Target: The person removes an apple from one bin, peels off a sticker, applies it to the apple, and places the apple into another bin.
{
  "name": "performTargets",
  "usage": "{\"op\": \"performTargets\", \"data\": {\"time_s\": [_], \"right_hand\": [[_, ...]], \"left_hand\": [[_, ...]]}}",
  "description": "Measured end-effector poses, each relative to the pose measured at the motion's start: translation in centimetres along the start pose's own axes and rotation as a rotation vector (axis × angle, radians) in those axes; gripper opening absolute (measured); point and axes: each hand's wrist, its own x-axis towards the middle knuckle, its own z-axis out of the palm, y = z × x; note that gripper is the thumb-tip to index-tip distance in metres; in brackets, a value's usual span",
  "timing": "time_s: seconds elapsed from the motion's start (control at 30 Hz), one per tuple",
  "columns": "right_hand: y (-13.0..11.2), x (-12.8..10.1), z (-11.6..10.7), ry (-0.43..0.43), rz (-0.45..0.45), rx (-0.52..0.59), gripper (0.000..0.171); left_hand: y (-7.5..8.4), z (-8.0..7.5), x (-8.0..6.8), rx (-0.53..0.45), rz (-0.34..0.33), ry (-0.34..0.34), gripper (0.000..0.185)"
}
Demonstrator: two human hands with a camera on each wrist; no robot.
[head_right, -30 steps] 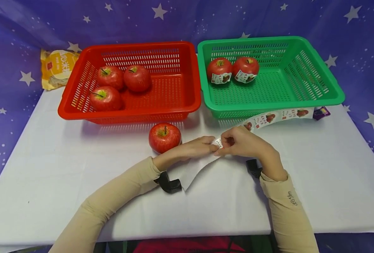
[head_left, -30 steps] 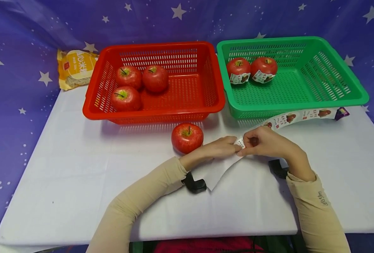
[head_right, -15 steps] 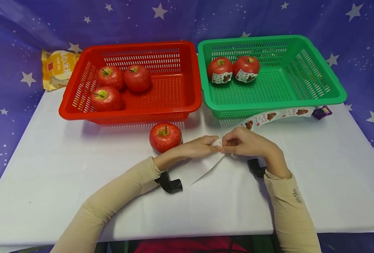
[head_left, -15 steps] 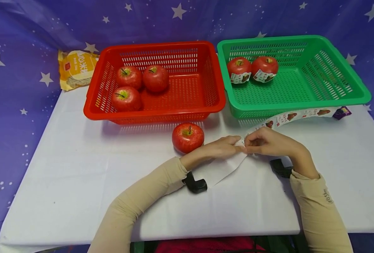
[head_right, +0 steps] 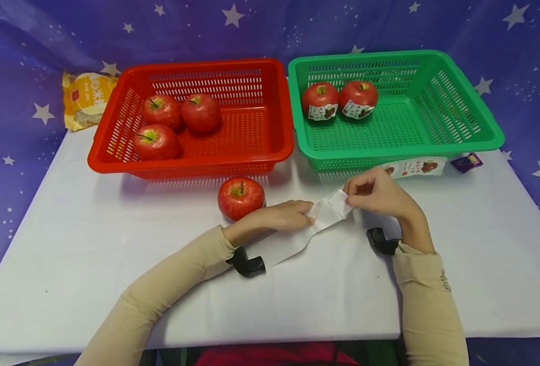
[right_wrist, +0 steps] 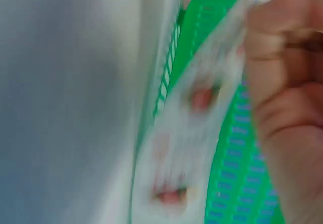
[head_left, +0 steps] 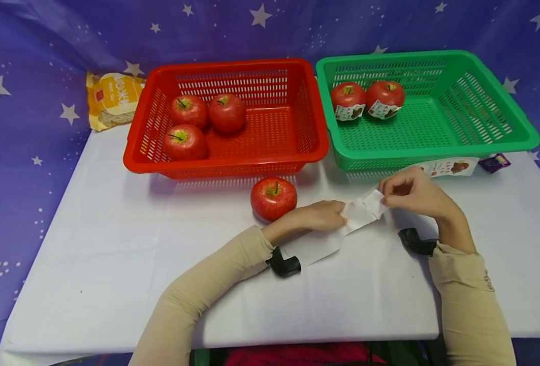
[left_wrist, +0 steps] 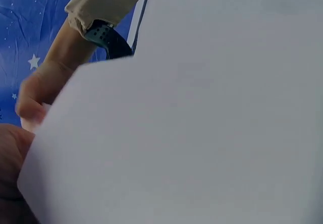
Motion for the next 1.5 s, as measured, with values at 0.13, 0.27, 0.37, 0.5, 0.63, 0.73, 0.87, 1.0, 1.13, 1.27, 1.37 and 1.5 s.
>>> {"op": "performTargets", "data": {"time_s": [0.13, 0.27, 0.37, 0.5, 0.63, 0.73, 0.87, 1.0, 1.13, 1.27, 1.37, 1.5], "right_hand": [[-0.3, -0.5, -0.7, 0.122, -0.281, 0.439, 0.036], [-0.6, -0.3, -0.4, 0.130, -0.501, 0.756, 0.028], [-1.0, 0.2, 0.1, 0.182, -0.514, 0.768, 0.028], [-1.3, 0.7, 0.7, 0.242, -0.373, 0.479, 0.031], [-1.3, 1.2, 1.8, 0.269, -0.298, 0.032, 0.031], [-1.2, 1.9, 3.0, 0.299, -0.338, -0.294, 0.032], [-1.0, 2.7, 4.4, 0.300, -0.448, -0.581, 0.033], [-1.1, 2.9, 5.2, 0.272, -0.497, -0.714, 0.038], [-1.1, 2.9, 5.2, 0.255, -0.465, -0.710, 0.042], [-1.3, 2.8, 4.7, 0.296, -0.403, -0.527, 0.050], [-1.5, 2.6, 4.3, 0.382, -0.341, -0.432, 0.040], [-1.9, 2.3, 4.4, 0.462, -0.243, -0.304, 0.022]], "left_hand": [[-0.3, -0.2, -0.3, -0.035, 0.013, -0.010, 0.013], [-0.3, -0.2, -0.4, 0.017, 0.011, -0.009, 0.011], [-0.1, 0.0, -0.6, 0.076, 0.000, 0.052, 0.017], [0.6, 0.5, -1.3, 0.170, 0.000, 0.199, 0.040], [1.5, 0.7, -1.9, 0.230, 0.091, 0.369, 0.045], [1.9, 0.5, -2.2, 0.122, 0.170, 0.462, 0.035], [2.0, 0.0, -2.3, -0.151, 0.189, 0.443, 0.028], [2.0, -0.3, -2.2, -0.360, 0.162, 0.404, 0.030], [1.9, -0.5, -2.1, -0.393, 0.179, 0.435, 0.029], [1.6, -0.9, -2.4, -0.439, 0.204, 0.445, 0.021], [1.3, -1.4, -3.1, -0.511, 0.198, 0.438, 0.021], [1.0, -1.8, -4.1, -0.521, 0.232, 0.396, 0.028]]}}
